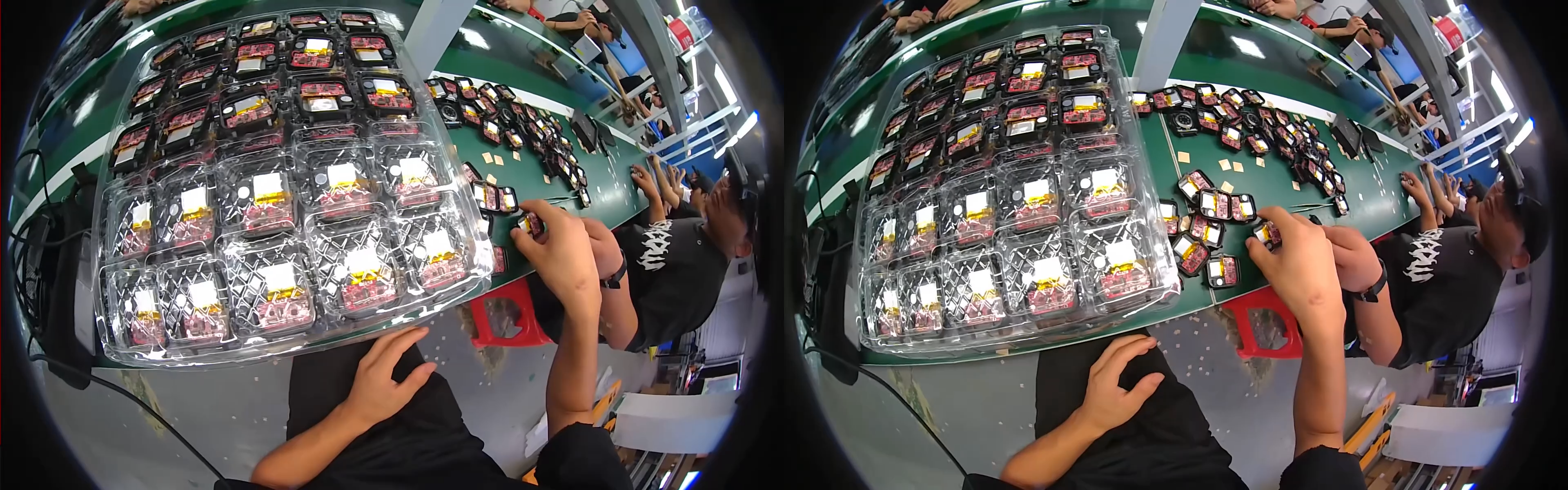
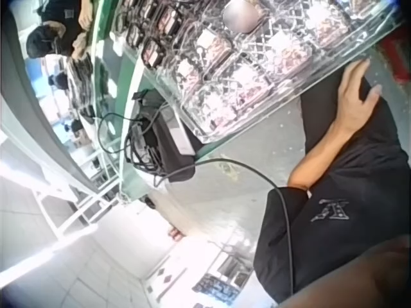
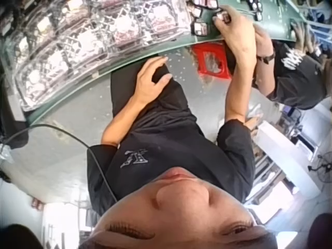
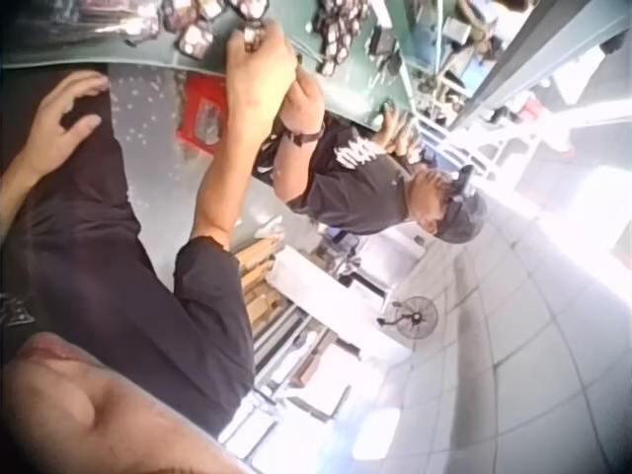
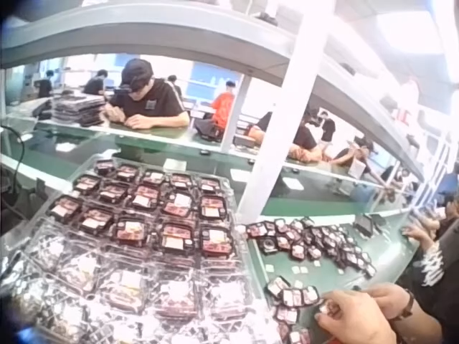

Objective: The recorder is cleaning and organizing small electronic modules (possibly dashcams or similar sensors) and placing them into a shipping tray.

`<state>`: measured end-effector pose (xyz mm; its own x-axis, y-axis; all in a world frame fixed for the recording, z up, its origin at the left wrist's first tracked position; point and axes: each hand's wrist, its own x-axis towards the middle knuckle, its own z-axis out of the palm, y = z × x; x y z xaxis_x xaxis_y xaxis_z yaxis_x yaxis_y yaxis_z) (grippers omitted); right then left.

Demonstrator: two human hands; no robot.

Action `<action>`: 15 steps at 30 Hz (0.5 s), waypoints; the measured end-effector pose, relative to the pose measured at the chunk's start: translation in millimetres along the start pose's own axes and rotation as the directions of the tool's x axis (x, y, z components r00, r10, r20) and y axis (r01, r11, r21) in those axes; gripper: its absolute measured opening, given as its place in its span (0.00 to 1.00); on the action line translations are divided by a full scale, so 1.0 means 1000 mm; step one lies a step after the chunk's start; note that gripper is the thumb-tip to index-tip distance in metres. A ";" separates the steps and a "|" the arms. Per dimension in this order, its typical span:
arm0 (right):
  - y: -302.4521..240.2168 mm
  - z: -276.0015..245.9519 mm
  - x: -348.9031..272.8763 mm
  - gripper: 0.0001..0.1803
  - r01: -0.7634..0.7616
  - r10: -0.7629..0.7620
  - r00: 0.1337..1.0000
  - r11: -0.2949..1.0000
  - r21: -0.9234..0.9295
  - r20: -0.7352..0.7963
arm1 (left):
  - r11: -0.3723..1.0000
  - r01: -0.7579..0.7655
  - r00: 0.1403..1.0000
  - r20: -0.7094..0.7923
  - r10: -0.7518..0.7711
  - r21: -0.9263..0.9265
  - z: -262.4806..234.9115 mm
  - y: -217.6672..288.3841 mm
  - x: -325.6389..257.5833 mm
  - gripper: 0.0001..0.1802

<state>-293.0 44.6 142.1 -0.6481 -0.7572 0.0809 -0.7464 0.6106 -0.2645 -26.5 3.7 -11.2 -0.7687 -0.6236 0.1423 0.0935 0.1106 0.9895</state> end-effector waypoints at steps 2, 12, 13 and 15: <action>0.000 -0.003 0.000 0.21 0.003 -0.003 0.999 1.000 0.002 0.036 | 0.999 -0.041 0.999 -0.016 0.042 0.024 -0.001 0.000 0.001 0.28; -0.041 0.004 0.032 0.21 0.063 -0.055 0.990 0.996 0.059 -0.129 | 0.999 -0.043 0.999 -0.018 0.044 0.022 0.000 0.000 0.004 0.26; -0.047 0.006 0.037 0.21 0.062 -0.058 0.993 0.997 0.041 -0.104 | 0.999 -0.047 0.999 -0.010 0.047 0.022 0.000 -0.001 0.004 0.26; -0.053 0.005 0.042 0.23 0.061 -0.060 0.998 0.998 0.024 -0.036 | 0.999 -0.045 0.999 -0.007 0.045 0.022 0.001 -0.001 0.004 0.26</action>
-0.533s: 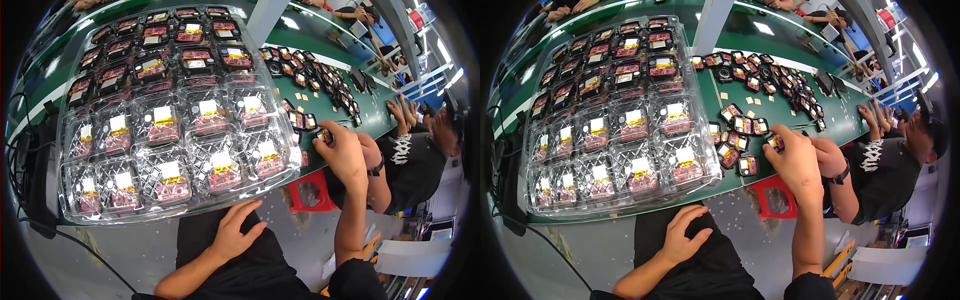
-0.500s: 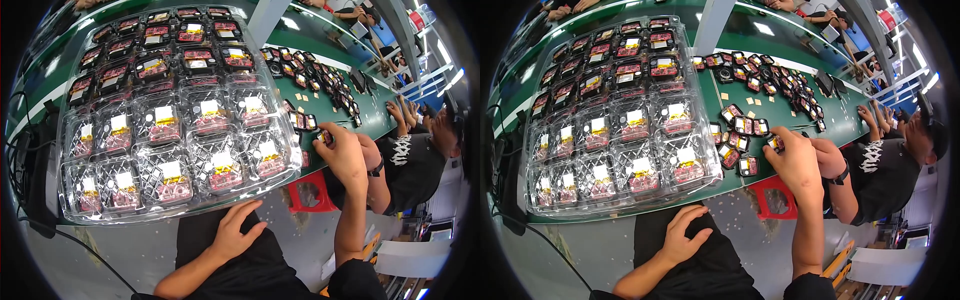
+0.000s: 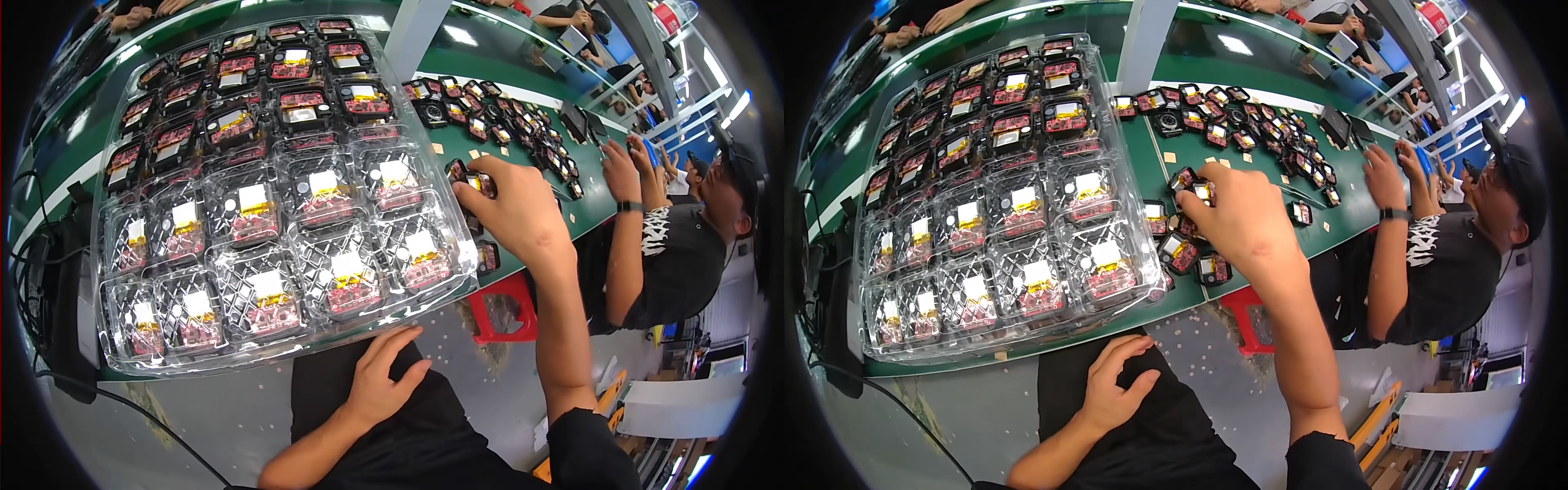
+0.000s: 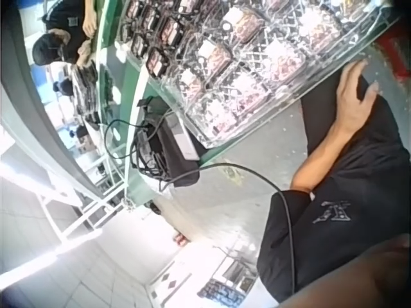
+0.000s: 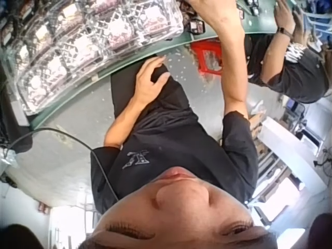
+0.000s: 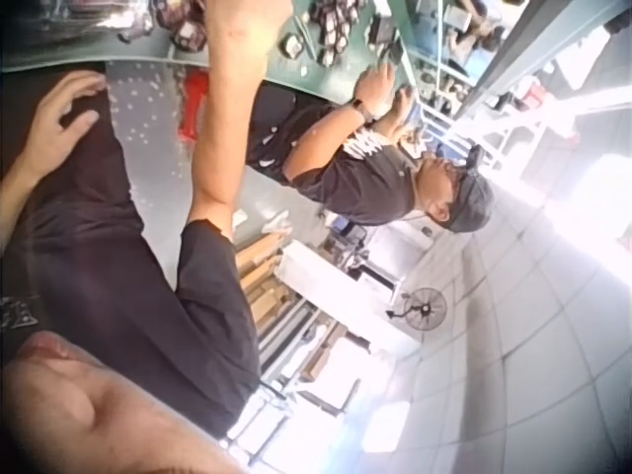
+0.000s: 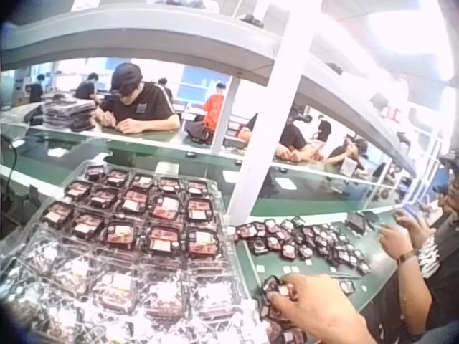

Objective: The recorder is cleaning and organizing small electronic modules (possibly dashcams or similar sensors) and placing them into a shipping tray.

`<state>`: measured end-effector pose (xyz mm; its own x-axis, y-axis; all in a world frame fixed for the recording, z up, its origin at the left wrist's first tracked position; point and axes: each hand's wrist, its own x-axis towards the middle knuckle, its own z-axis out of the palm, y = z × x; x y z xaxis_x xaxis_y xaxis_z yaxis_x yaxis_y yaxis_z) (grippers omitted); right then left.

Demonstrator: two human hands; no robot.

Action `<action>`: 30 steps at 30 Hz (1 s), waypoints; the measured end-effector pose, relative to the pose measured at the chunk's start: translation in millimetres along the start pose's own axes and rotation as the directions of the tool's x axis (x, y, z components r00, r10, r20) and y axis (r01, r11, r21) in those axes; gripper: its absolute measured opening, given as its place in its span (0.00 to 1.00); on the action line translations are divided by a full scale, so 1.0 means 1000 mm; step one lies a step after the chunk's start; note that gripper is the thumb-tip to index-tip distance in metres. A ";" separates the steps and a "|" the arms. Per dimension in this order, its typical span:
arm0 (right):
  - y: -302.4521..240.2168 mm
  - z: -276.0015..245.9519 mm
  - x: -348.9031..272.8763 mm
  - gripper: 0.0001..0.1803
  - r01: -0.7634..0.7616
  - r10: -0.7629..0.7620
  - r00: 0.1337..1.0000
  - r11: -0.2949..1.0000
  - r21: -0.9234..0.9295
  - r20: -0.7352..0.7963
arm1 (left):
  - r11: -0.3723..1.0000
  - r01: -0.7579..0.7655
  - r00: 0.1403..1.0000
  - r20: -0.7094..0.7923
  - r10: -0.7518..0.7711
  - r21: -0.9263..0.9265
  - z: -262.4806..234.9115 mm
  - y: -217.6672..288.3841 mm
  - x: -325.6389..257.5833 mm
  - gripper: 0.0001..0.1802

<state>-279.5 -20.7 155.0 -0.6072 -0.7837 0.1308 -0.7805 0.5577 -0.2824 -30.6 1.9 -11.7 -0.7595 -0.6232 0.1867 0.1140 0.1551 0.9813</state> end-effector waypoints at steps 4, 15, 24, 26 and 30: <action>0.004 0.003 0.002 0.22 0.026 -0.019 0.997 0.996 -0.086 0.075 | 1.000 0.014 1.000 0.001 -0.014 0.008 0.000 0.001 -0.001 0.26; 0.030 0.000 0.006 0.21 -0.046 0.048 0.998 0.998 -0.047 0.046 | 0.999 0.020 1.000 -0.002 -0.020 -0.027 -0.002 0.000 0.001 0.25; 0.052 -0.004 0.003 0.24 0.087 -0.083 0.995 0.993 -0.074 0.053 | 0.998 0.036 0.999 -0.005 -0.036 -0.054 -0.002 0.001 0.001 0.24; 0.045 -0.009 0.005 0.23 0.023 -0.016 0.995 0.997 -0.076 0.098 | 0.997 0.037 0.999 0.000 -0.037 -0.063 -0.002 0.003 0.001 0.24; 0.048 -0.009 0.014 0.21 0.016 -0.004 0.991 0.996 -0.090 0.133 | 0.996 0.042 0.999 0.004 -0.042 -0.084 -0.001 0.002 0.000 0.24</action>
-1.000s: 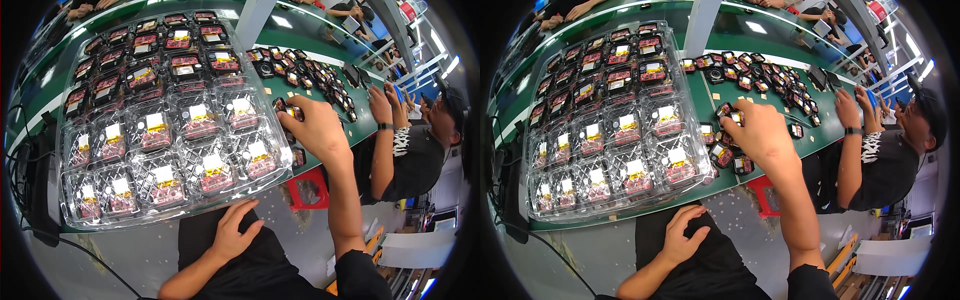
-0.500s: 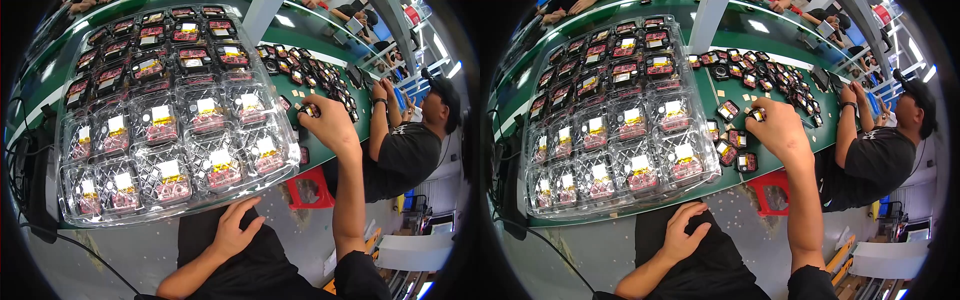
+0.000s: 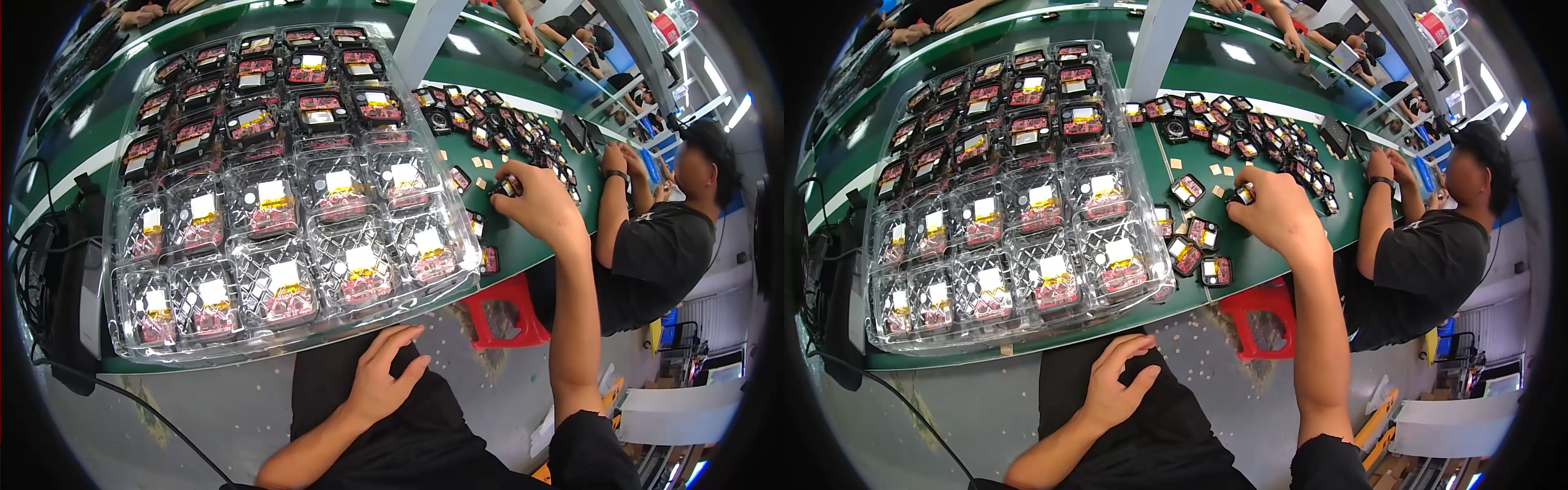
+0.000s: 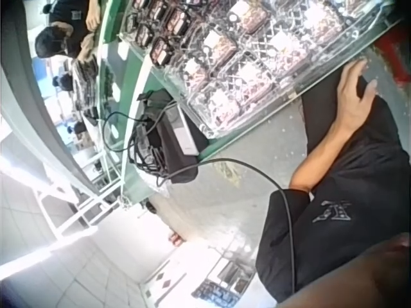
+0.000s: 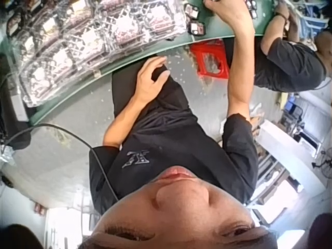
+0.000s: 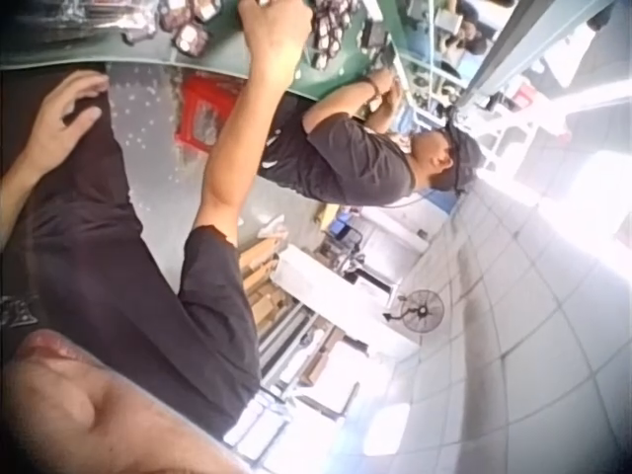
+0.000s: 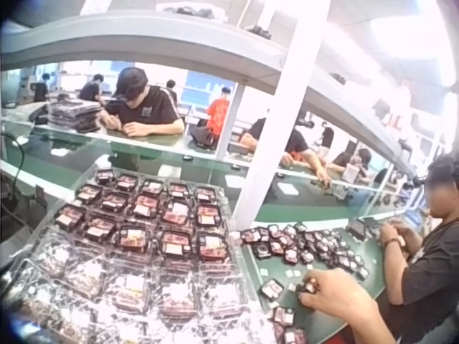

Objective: The recorder is cleaning and organizing small electronic modules (possibly dashcams or similar sensors) and placing them into a shipping tray.

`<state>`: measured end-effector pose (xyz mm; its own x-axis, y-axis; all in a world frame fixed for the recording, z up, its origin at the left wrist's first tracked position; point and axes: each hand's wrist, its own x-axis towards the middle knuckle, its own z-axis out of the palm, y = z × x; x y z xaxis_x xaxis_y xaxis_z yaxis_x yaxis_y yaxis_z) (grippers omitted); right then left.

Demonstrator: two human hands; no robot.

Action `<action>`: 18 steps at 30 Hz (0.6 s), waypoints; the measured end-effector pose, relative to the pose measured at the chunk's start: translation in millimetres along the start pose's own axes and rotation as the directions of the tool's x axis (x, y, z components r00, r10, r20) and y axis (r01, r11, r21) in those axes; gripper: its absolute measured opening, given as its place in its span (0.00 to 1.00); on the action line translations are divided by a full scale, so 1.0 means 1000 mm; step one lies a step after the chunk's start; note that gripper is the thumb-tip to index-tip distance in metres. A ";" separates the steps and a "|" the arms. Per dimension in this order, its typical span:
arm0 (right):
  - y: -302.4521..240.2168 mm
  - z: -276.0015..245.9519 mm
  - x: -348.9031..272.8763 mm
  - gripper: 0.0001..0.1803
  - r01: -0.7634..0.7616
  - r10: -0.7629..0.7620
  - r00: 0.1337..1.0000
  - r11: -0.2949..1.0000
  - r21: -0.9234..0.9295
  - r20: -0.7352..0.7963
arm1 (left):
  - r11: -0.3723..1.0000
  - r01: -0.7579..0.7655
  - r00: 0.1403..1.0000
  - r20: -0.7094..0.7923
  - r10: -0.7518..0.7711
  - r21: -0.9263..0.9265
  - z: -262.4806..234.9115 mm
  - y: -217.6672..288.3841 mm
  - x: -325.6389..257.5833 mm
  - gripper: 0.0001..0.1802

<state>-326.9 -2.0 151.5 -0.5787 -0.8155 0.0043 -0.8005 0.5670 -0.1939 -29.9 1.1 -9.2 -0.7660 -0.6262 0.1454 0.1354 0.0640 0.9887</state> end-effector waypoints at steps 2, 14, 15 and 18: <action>-0.008 -0.005 0.001 0.21 -0.017 0.017 1.000 1.000 -0.011 -0.021 | 1.000 0.001 1.000 0.003 -0.001 -0.004 0.001 0.000 0.000 0.24; -0.048 0.014 0.024 0.21 0.255 -0.254 0.967 0.967 0.031 -0.027 | 0.999 0.021 1.000 0.005 -0.021 -0.025 0.003 -0.003 0.000 0.23; -0.054 0.010 0.023 0.22 0.201 -0.201 0.980 0.980 -0.007 0.016 | 1.000 0.018 1.000 0.008 -0.017 -0.026 0.003 -0.003 -0.001 0.23; -0.051 0.014 0.023 0.23 0.231 -0.232 0.972 0.972 -0.051 -0.025 | 1.000 0.020 1.000 0.002 -0.019 -0.021 0.002 -0.003 -0.002 0.23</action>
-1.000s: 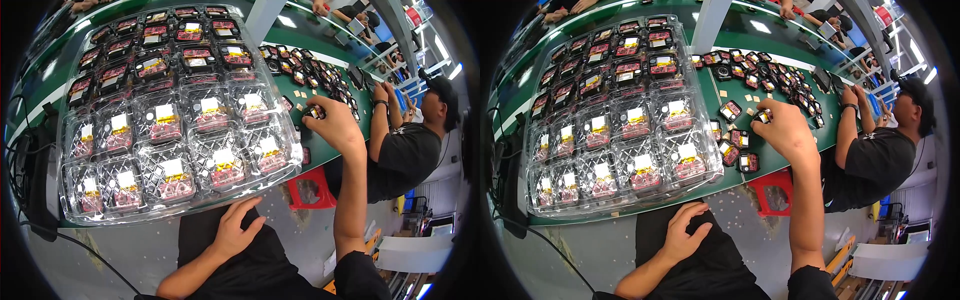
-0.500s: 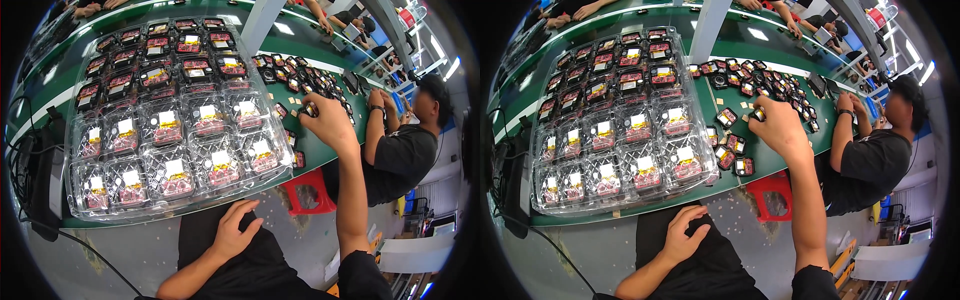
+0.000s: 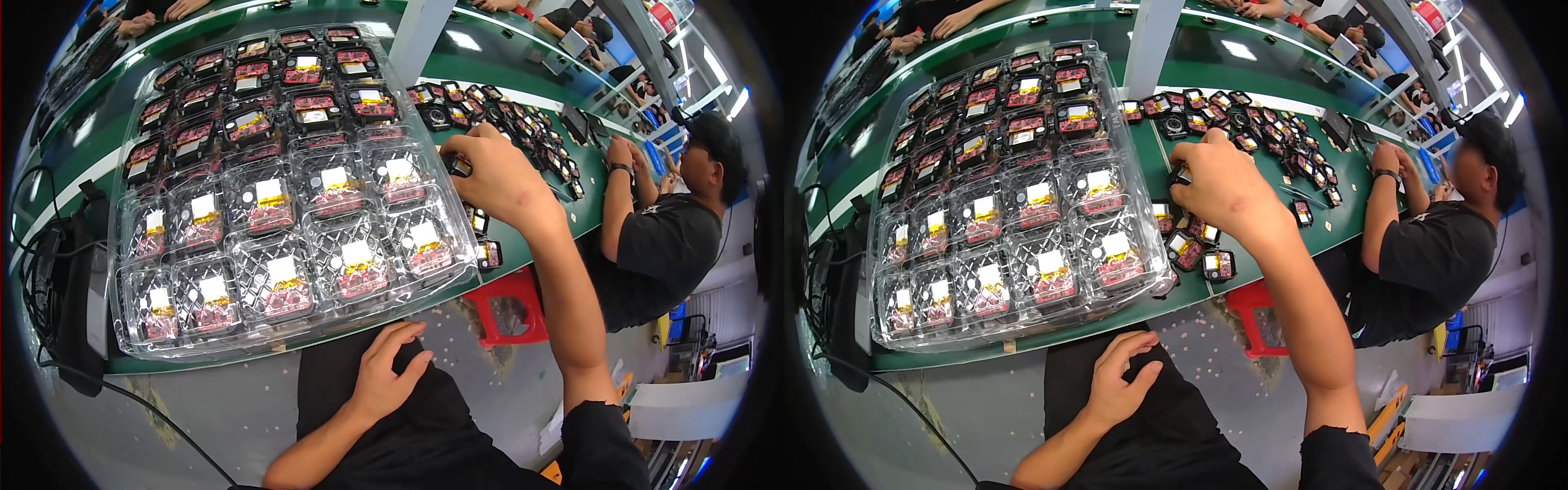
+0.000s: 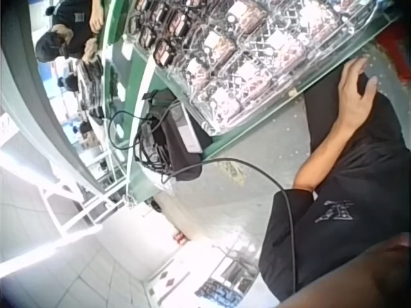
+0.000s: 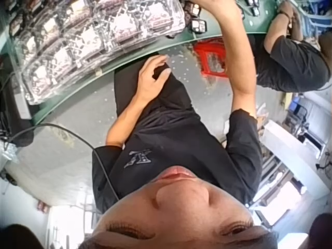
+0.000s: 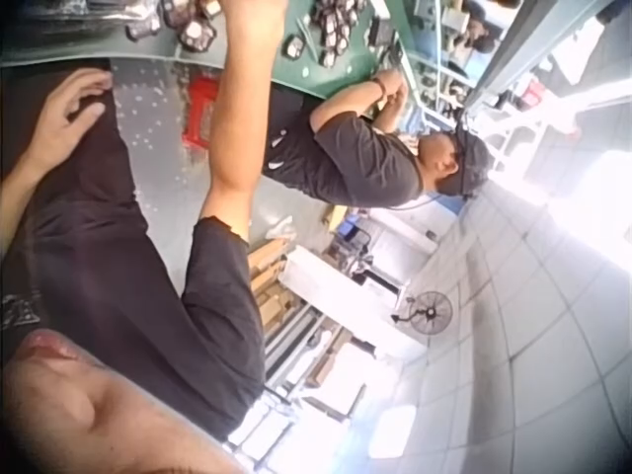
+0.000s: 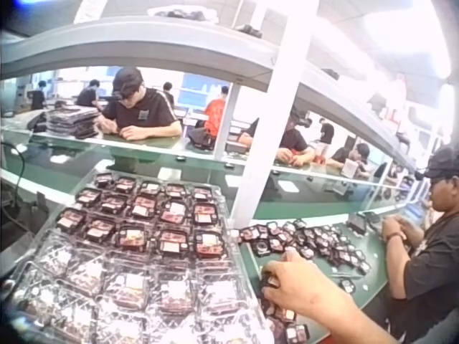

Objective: The recorder is cleaning and organizing small electronic modules (possibly dashcams or similar sensors) and placing them into a shipping tray.

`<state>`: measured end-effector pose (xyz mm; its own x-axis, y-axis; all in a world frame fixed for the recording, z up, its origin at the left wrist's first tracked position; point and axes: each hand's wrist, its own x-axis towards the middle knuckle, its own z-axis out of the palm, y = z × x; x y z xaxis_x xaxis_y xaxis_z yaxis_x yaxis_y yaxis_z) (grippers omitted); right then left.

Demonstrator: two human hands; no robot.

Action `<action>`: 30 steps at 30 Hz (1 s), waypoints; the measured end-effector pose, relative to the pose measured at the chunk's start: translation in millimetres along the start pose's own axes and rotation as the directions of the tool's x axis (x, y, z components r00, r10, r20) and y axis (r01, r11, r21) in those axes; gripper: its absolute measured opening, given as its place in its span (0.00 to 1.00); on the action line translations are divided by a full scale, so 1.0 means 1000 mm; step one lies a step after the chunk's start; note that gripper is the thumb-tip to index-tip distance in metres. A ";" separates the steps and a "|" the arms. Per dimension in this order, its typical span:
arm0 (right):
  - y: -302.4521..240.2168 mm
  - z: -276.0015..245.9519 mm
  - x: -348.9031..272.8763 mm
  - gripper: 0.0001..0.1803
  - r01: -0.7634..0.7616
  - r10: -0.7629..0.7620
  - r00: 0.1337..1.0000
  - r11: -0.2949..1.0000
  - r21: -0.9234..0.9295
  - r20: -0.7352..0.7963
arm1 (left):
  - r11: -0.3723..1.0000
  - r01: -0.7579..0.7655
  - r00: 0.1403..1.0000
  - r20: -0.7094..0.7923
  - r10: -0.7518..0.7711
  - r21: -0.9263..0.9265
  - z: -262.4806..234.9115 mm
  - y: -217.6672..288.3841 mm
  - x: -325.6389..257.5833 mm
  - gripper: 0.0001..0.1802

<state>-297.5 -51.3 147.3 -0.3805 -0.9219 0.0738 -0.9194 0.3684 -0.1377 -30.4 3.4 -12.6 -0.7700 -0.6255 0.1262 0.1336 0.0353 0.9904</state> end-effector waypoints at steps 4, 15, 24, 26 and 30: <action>0.013 0.000 0.006 0.21 0.032 -0.035 0.999 0.997 0.071 0.035 | 1.000 -0.003 1.000 0.008 0.003 0.003 0.000 0.000 0.001 0.23; 0.007 -0.044 -0.054 0.22 0.417 -0.438 0.894 0.890 0.183 0.092 | 0.999 0.019 1.000 -0.003 -0.019 -0.039 -0.003 0.002 0.000 0.23; -0.010 -0.027 -0.104 0.18 -0.028 0.028 1.000 0.985 0.173 0.001 | 1.000 0.014 1.000 0.016 -0.014 -0.012 -0.002 0.004 0.002 0.22; -0.016 -0.020 -0.106 0.19 -0.138 0.130 0.989 0.983 0.123 0.075 | 1.000 0.015 1.000 0.020 -0.015 -0.009 -0.001 0.004 0.003 0.22; -0.020 -0.017 -0.110 0.18 -0.174 0.169 0.982 0.983 0.059 0.083 | 1.000 0.021 1.000 0.016 -0.021 0.000 0.000 0.005 0.003 0.22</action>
<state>-238.9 44.6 158.8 -0.5207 -0.8531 -0.0333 -0.8317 0.5156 -0.2061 -32.1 2.0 -7.7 -0.7826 -0.6134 0.1063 0.1176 0.0220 0.9928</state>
